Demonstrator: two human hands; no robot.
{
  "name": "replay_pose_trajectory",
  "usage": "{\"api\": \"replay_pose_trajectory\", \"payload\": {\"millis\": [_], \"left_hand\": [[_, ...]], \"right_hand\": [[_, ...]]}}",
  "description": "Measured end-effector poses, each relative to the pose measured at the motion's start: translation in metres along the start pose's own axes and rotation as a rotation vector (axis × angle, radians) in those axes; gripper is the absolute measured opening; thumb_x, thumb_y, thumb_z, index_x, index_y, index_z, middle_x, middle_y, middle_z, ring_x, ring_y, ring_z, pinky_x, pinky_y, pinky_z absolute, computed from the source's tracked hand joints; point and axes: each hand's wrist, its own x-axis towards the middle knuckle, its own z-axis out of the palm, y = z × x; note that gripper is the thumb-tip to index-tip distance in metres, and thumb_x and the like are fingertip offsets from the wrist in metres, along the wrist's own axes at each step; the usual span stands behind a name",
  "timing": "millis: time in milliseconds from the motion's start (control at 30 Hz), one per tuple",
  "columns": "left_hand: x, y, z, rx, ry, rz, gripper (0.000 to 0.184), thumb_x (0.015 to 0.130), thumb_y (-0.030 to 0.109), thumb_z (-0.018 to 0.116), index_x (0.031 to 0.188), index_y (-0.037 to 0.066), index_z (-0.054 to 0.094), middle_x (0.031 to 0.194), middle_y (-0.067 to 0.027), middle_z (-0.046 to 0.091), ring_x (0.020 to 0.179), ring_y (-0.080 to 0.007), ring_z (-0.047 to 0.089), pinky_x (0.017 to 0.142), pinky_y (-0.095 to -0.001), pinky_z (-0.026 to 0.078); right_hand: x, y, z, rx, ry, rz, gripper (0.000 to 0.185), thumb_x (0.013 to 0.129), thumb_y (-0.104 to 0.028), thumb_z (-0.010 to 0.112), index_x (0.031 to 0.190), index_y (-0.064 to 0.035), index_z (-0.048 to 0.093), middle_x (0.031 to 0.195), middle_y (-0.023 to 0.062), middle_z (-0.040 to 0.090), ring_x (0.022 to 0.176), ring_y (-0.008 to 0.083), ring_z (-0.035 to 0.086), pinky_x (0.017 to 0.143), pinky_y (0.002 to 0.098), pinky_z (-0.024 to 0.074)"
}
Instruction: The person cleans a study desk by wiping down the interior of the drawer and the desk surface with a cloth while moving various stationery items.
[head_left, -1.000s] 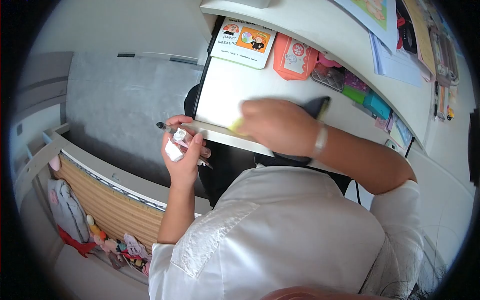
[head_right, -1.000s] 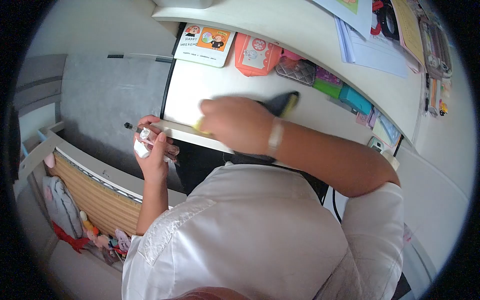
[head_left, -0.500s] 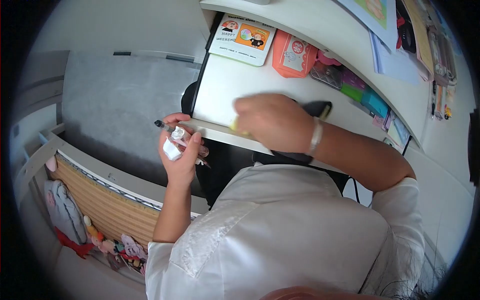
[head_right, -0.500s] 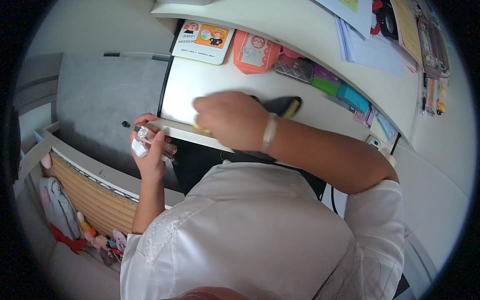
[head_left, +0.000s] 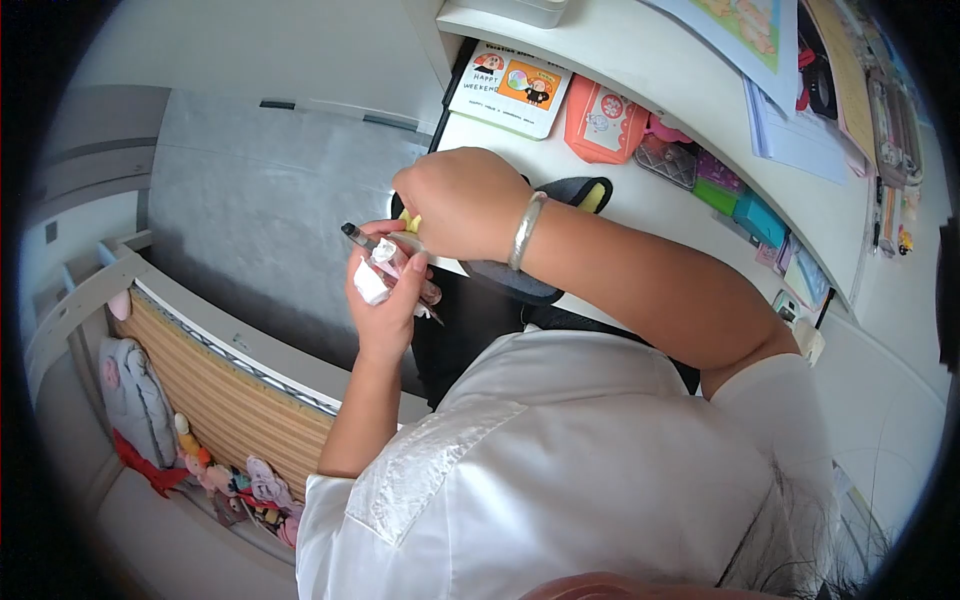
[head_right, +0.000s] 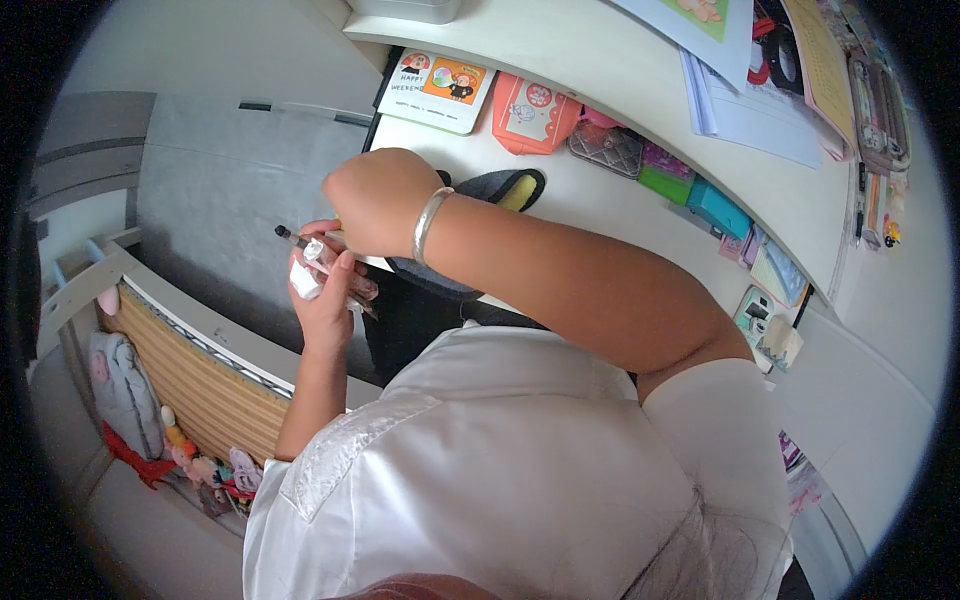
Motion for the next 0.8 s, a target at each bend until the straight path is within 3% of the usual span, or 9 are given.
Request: {"api": "replay_pose_trajectory", "payload": {"millis": [133, 233, 333, 433, 533, 633, 667, 733, 800], "left_hand": [[0.0, 0.0, 0.001, 0.015, 0.007, 0.015, 0.036, 0.087, 0.004, 0.069, 0.119, 0.001, 0.054, 0.084, -0.0008, 0.058, 0.069, -0.0083, 0.059, 0.061, -0.0227, 0.049], [-0.002, 0.003, 0.002, 0.005, 0.0, 0.001, 0.034, 0.087, 0.004, 0.066, 0.119, 0.001, 0.055, 0.086, -0.0015, 0.059, 0.072, -0.0096, 0.058, 0.065, -0.0232, 0.048], [-0.001, 0.003, 0.001, -0.013, -0.019, 0.006, 0.034, 0.087, 0.001, 0.068, 0.117, 0.001, 0.054, 0.081, -0.0009, 0.058, 0.062, -0.0077, 0.057, 0.054, -0.0231, 0.049], [0.0, 0.005, 0.001, -0.034, -0.038, 0.05, 0.033, 0.087, 0.001, 0.068, 0.116, 0.002, 0.054, 0.078, -0.0006, 0.057, 0.059, -0.0073, 0.056, 0.052, -0.0231, 0.048], [0.0, 0.005, 0.0, -0.037, -0.042, 0.026, 0.033, 0.087, 0.001, 0.069, 0.116, 0.002, 0.054, 0.077, -0.0001, 0.056, 0.058, -0.0067, 0.055, 0.051, -0.0229, 0.048], [0.002, 0.001, -0.002, -0.046, -0.053, 0.048, 0.033, 0.087, 0.001, 0.069, 0.116, 0.002, 0.054, 0.075, 0.0005, 0.055, 0.058, -0.0062, 0.054, 0.051, -0.0226, 0.048], [0.001, 0.001, -0.003, -0.052, -0.054, 0.047, 0.033, 0.086, 0.001, 0.069, 0.116, 0.002, 0.054, 0.075, 0.0004, 0.055, 0.057, -0.0061, 0.054, 0.051, -0.0225, 0.048], [0.001, 0.002, -0.002, -0.06, -0.057, 0.046, 0.033, 0.086, 0.001, 0.069, 0.116, 0.002, 0.054, 0.075, 0.0004, 0.055, 0.057, -0.006, 0.054, 0.05, -0.0223, 0.048], [0.001, 0.001, -0.004, -0.04, -0.069, 0.028, 0.034, 0.086, 0.005, 0.069, 0.117, 0.003, 0.056, 0.08, 0.0001, 0.057, 0.067, -0.0079, 0.057, 0.06, -0.0225, 0.047]], "right_hand": [[0.001, 0.001, -0.003, 0.034, 0.043, 0.099, 0.015, 0.072, -0.005, 0.062, 0.086, -0.003, 0.063, 0.079, 0.0162, 0.066, 0.079, 0.035, 0.066, 0.07, 0.0459, 0.0508], [-0.007, 0.007, -0.001, -0.056, 0.276, 0.009, 0.012, 0.076, -0.007, 0.062, 0.087, -0.0032, 0.06, 0.082, 0.0161, 0.066, 0.079, 0.0366, 0.065, 0.07, 0.0459, 0.051], [-0.031, 0.002, -0.022, 0.128, 0.411, 0.013, 0.018, 0.078, -0.008, 0.064, 0.097, -0.0064, 0.064, 0.09, 0.017, 0.067, 0.083, 0.0342, 0.067, 0.073, 0.0443, 0.0528], [-0.061, -0.015, -0.051, 0.312, 0.622, -0.136, 0.024, 0.081, -0.004, 0.063, 0.105, -0.0063, 0.064, 0.09, 0.0136, 0.062, 0.084, 0.0285, 0.064, 0.071, 0.0391, 0.051], [-0.098, -0.003, -0.073, 0.133, 0.559, -0.272, 0.029, 0.081, -0.002, 0.063, 0.109, -0.0073, 0.065, 0.095, 0.011, 0.055, 0.086, 0.0235, 0.058, 0.072, 0.0332, 0.049], [-0.137, 0.02, -0.064, 0.052, 0.367, -0.142, 0.028, 0.081, -0.002, 0.062, 0.107, -0.0068, 0.067, 0.097, 0.0098, 0.05, 0.086, 0.0236, 0.056, 0.075, 0.0304, 0.0473], [-0.15, 0.025, -0.06, 0.115, 0.238, -0.001, 0.027, 0.08, -0.003, 0.064, 0.106, -0.0083, 0.068, 0.11, 0.0111, 0.052, 0.094, 0.0256, 0.055, 0.084, 0.0337, 0.0465], [-0.156, 0.029, -0.052, 0.043, 0.262, -0.064, 0.031, 0.079, -0.003, 0.066, 0.109, -0.0088, 0.068, 0.116, 0.0132, 0.051, 0.098, 0.0256, 0.052, 0.088, 0.0356, 0.0449], [-0.153, 0.024, -0.046, -0.004, 0.286, -0.097, 0.032, 0.079, -0.006, 0.068, 0.111, -0.0096, 0.068, 0.121, 0.0131, 0.052, 0.102, 0.0269, 0.051, 0.092, 0.0381, 0.0437]]}}
